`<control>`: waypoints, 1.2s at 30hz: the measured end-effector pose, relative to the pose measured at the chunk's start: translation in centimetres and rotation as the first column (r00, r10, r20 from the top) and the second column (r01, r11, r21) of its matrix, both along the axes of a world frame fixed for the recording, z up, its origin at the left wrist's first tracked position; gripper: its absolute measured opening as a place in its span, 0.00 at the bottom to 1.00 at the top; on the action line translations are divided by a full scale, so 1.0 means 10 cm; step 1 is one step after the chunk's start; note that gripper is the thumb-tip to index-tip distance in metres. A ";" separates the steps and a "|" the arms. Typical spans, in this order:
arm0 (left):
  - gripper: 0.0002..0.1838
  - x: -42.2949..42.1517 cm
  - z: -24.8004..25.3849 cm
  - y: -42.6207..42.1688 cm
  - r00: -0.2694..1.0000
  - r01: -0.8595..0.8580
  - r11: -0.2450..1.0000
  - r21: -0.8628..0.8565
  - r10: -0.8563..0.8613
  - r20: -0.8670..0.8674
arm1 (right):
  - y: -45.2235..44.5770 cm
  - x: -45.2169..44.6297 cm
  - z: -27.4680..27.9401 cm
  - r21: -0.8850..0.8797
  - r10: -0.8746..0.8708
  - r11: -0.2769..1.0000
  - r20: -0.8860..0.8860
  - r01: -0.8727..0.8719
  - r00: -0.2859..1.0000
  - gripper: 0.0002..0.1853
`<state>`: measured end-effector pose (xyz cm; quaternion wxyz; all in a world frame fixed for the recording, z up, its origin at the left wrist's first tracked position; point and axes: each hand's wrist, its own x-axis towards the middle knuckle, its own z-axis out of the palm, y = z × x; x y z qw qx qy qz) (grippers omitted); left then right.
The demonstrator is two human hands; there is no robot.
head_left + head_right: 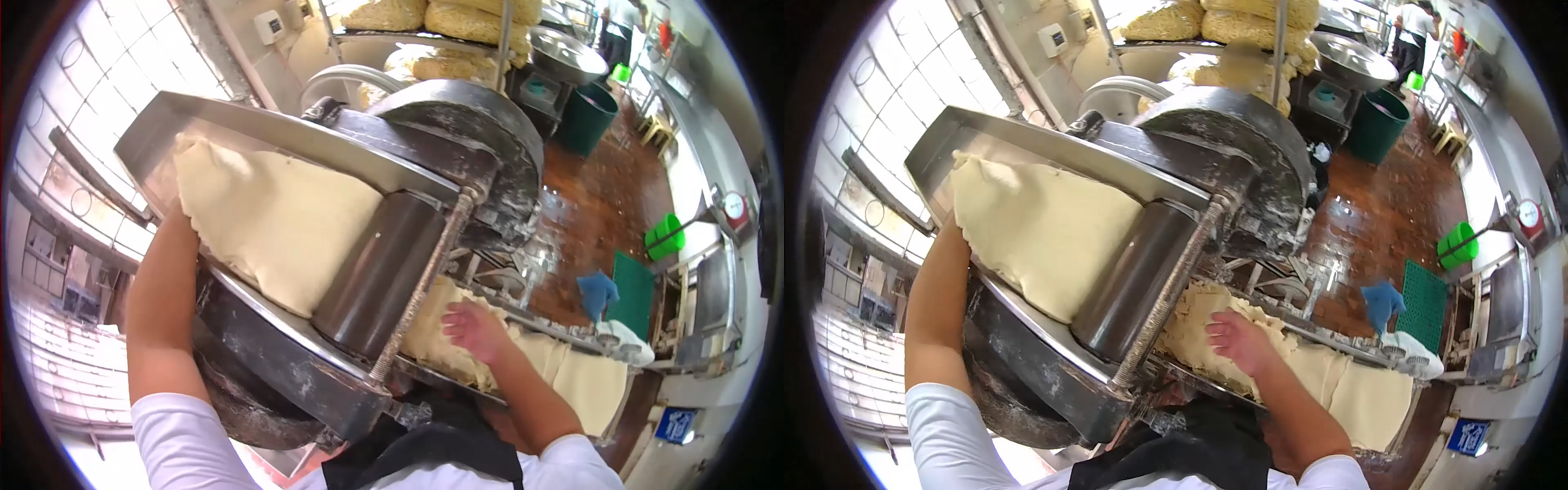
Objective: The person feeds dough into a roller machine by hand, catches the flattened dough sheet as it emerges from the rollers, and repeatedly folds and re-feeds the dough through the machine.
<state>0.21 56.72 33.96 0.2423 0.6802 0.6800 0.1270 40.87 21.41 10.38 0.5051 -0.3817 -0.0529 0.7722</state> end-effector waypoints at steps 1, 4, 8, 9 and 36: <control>0.27 -0.04 0.01 0.03 0.999 -0.017 1.000 -0.003 0.017 -0.036 | 0.12 -0.12 -0.06 0.019 0.058 0.998 -0.130 -0.056 0.990 0.22; 0.28 -0.29 0.11 0.15 0.991 -0.110 0.994 -0.025 0.108 -0.074 | 0.55 -0.64 -0.04 -0.072 -0.012 0.997 -0.275 -0.008 0.961 0.26; 0.29 -0.64 0.46 0.14 0.837 -0.303 0.939 -0.164 0.345 0.424 | 0.90 -0.99 0.00 -0.055 -0.078 0.997 -0.405 0.061 0.911 0.26; 0.30 -0.56 0.56 0.06 0.713 -0.346 0.915 -0.207 0.399 0.577 | 0.97 -1.05 -0.02 -0.046 -0.083 0.996 -0.423 0.070 0.902 0.26; 0.32 1.48 1.26 -2.46 0.908 0.211 0.917 0.339 -0.312 0.279 | 0.36 -0.41 0.13 -0.063 -0.100 0.992 0.149 0.110 0.984 0.22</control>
